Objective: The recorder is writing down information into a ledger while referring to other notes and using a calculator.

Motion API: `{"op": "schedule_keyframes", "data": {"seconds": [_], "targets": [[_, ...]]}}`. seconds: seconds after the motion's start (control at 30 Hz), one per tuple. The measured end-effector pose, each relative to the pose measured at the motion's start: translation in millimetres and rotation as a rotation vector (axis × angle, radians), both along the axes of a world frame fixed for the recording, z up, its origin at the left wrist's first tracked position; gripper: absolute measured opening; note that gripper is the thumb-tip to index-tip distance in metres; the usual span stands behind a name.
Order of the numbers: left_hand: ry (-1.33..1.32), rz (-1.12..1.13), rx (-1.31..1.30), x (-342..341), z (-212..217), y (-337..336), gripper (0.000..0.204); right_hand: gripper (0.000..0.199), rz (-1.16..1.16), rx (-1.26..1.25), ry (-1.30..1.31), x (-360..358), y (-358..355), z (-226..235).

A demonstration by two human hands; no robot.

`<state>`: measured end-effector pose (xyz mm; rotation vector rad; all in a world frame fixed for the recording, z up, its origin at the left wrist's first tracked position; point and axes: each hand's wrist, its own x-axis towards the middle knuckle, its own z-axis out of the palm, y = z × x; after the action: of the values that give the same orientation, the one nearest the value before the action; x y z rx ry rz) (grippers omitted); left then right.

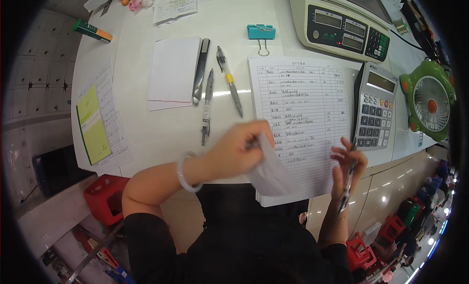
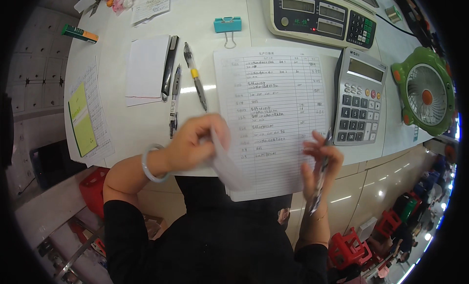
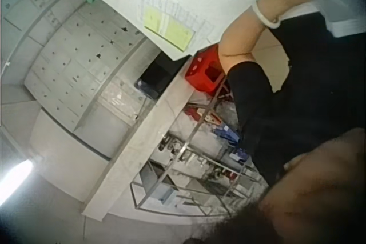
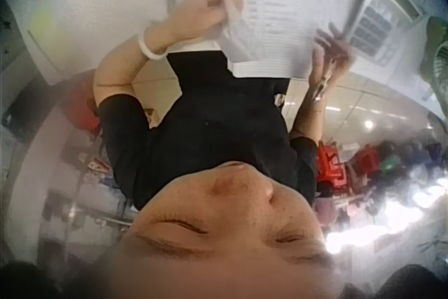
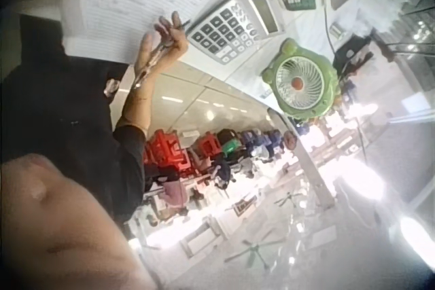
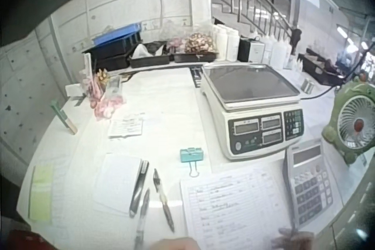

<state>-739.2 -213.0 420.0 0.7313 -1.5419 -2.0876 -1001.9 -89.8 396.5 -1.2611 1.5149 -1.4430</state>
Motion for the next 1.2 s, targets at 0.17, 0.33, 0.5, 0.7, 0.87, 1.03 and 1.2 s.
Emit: {"op": "schedule_keyframes", "data": {"seconds": [0.17, 0.33, 0.5, 0.7, 0.87, 1.03, 1.2], "targets": [[-0.397, 0.150, -0.492, 8, 16, -35, 0.045, 0.038, -0.149, 0.096, -0.014, -22, -18, -8], [-0.489, 0.168, -0.755, 1, -5, -28, 0.053, 0.040, -0.119, 0.064, -0.143, -32, -31, -5], [-0.571, 0.185, -0.845, 2, -3, -23, 0.055, 0.022, -0.101, 0.175, -0.069, -21, -112, 24], [-0.620, 0.129, -0.865, -1, -3, -25, 0.050, 0.034, -0.214, 0.169, 0.053, -24, -154, -14], [-0.617, 0.135, -0.951, 0, -8, -25, 0.022, 0.035, -0.199, 0.114, 0.164, -19, -156, -21], [-0.617, 0.138, -0.965, 0, -7, -26, 0.014, 0.034, -0.210, 0.123, 0.350, -18, -157, -24], [-0.617, 0.141, -0.987, -2, -7, -26, 0.012, 0.034, -0.195, 0.094, 0.279, -20, -157, -25]]}}
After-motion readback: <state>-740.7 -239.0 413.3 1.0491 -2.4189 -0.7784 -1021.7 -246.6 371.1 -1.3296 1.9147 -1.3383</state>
